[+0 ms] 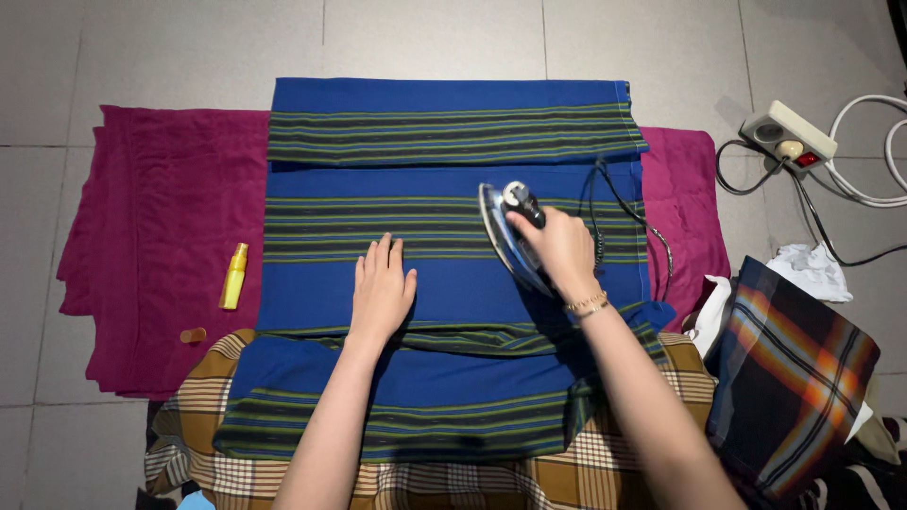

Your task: The person irons a blue and green striped cloth laid on a pink mat, using a handheld iron and a spray bottle. They smooth the fabric, apply spray, and iron multiple sections before folding the cloth.

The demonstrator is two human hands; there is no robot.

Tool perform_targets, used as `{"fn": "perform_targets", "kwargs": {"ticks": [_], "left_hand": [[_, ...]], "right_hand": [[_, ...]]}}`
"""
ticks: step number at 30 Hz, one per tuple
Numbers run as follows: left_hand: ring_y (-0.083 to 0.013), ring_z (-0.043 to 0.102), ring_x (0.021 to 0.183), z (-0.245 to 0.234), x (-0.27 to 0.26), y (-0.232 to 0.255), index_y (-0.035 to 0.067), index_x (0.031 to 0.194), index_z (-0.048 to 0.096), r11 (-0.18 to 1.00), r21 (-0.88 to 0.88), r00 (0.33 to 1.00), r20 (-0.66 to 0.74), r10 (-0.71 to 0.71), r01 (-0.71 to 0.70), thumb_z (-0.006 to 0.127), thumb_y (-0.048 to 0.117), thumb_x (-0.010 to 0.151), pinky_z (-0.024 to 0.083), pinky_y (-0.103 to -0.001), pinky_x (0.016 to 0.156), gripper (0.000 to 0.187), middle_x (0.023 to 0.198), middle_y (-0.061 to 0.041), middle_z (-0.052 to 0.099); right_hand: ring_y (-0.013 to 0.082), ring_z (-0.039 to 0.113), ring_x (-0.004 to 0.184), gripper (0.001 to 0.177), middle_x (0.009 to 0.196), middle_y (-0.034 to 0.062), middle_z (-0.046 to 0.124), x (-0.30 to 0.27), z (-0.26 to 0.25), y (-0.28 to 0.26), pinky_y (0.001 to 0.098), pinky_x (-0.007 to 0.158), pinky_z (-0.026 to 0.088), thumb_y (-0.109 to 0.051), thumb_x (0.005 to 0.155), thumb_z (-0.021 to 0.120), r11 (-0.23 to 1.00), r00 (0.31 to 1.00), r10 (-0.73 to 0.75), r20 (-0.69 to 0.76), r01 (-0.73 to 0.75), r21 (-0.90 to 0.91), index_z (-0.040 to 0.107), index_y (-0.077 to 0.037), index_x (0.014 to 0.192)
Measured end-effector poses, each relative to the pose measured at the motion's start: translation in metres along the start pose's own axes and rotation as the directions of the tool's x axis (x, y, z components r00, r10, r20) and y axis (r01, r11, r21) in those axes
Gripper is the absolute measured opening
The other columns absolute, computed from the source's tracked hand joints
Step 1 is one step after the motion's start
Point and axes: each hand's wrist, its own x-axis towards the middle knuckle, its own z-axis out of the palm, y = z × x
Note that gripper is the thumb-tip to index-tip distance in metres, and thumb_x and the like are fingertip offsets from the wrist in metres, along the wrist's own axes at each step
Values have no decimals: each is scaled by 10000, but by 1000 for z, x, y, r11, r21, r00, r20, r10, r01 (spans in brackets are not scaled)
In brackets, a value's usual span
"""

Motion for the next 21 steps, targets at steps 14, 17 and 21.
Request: {"fn": "perform_targets", "kwargs": {"ticks": [14,17,21], "left_hand": [[-421,320,1474,-17,6,-2,-23,1483,432,996,-79,998,-32,-47,44,558,257,993,279,-525,1193,579,1567,-217,392],[-416,303,1482,-13,5,-2,-15,1480,437,996,-77,999,2,-34,34,564,262,985,277,-520,1193,582,1574,-211,380],[-381,285,1507,-1,3,-3,-1,1470,444,1000,-26,998,69,-2,4,571,272,979,264,-538,1193,576,1595,-178,364]], "right_hand": [[365,715,611,555,628,175,695,-30,9,-24,454,572,559,-623,825,696,987,963,-157,217,160,6,780,-78,892],[391,698,633,559,646,192,689,-14,12,-32,470,566,547,-616,851,703,992,987,-125,101,125,10,776,-62,852],[380,713,639,601,661,182,698,23,18,-42,473,577,547,-621,900,672,1000,997,-9,81,9,-9,740,-33,793]]}}
